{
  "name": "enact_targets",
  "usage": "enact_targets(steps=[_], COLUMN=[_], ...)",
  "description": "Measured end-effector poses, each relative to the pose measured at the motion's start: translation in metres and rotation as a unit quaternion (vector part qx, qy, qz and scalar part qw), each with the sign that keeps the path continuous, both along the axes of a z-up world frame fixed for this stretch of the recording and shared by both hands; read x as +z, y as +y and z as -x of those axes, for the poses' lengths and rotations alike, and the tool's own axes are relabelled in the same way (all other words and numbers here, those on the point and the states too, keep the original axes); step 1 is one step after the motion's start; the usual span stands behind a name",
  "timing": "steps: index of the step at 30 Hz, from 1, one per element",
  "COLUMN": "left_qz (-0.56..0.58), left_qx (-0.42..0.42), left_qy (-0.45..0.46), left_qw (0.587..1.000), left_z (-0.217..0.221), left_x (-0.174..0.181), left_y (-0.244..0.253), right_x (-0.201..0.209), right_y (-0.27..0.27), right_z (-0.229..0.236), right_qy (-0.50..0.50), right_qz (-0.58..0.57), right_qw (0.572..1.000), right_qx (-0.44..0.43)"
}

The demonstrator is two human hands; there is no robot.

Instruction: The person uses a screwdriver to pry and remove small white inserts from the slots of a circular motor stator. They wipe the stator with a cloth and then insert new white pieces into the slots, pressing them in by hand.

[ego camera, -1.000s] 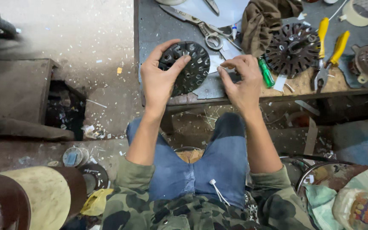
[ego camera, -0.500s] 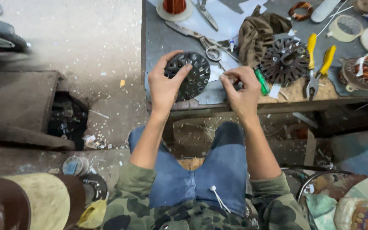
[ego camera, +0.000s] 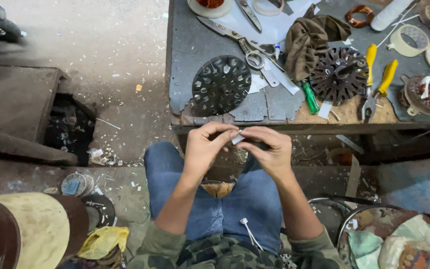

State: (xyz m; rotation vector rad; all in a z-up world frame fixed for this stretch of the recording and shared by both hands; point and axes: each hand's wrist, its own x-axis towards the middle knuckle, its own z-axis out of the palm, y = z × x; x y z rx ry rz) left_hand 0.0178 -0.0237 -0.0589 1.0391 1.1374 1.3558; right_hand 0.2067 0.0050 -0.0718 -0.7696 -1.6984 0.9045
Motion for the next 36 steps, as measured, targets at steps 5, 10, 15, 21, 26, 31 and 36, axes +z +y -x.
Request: enact_targets(steps=[5, 10, 15, 21, 26, 31, 36], left_qz=[-0.013, -0.015, -0.04, -0.051, -0.121, -0.05, 0.0], left_qx=[0.023, 0.059, 0.09, 0.085, 0.054, 0.022, -0.019], left_qy=[-0.089, -0.074, 0.038, 0.046, 0.071, -0.03, -0.281], left_qw=[0.996, 0.995, 0.994, 0.994, 0.989, 0.998, 0.96], left_z=[-0.01, -0.019, -0.017, -0.011, -0.007, -0.009, -0.004], left_x=[-0.018, -0.015, -0.003, -0.004, -0.013, -0.03, -0.041], left_y=[-0.008, -0.02, -0.029, -0.031, -0.033, -0.036, -0.028], right_x=[-0.007, -0.003, 0.004, -0.01, -0.026, -0.016, 0.024], right_y=[-0.013, -0.018, -0.02, -0.016, -0.011, -0.016, -0.014], right_z=[0.013, 0.014, 0.014, 0.004, -0.003, 0.006, 0.004], right_qy=[0.131, 0.145, 0.08, 0.007, 0.057, 0.063, -0.16], right_qz=[0.217, 0.283, 0.18, 0.135, 0.192, 0.223, -0.079], right_qw=[0.967, 0.946, 0.979, 0.99, 0.98, 0.973, 0.982], right_qx=[-0.036, -0.061, -0.051, -0.037, 0.002, 0.008, 0.062])
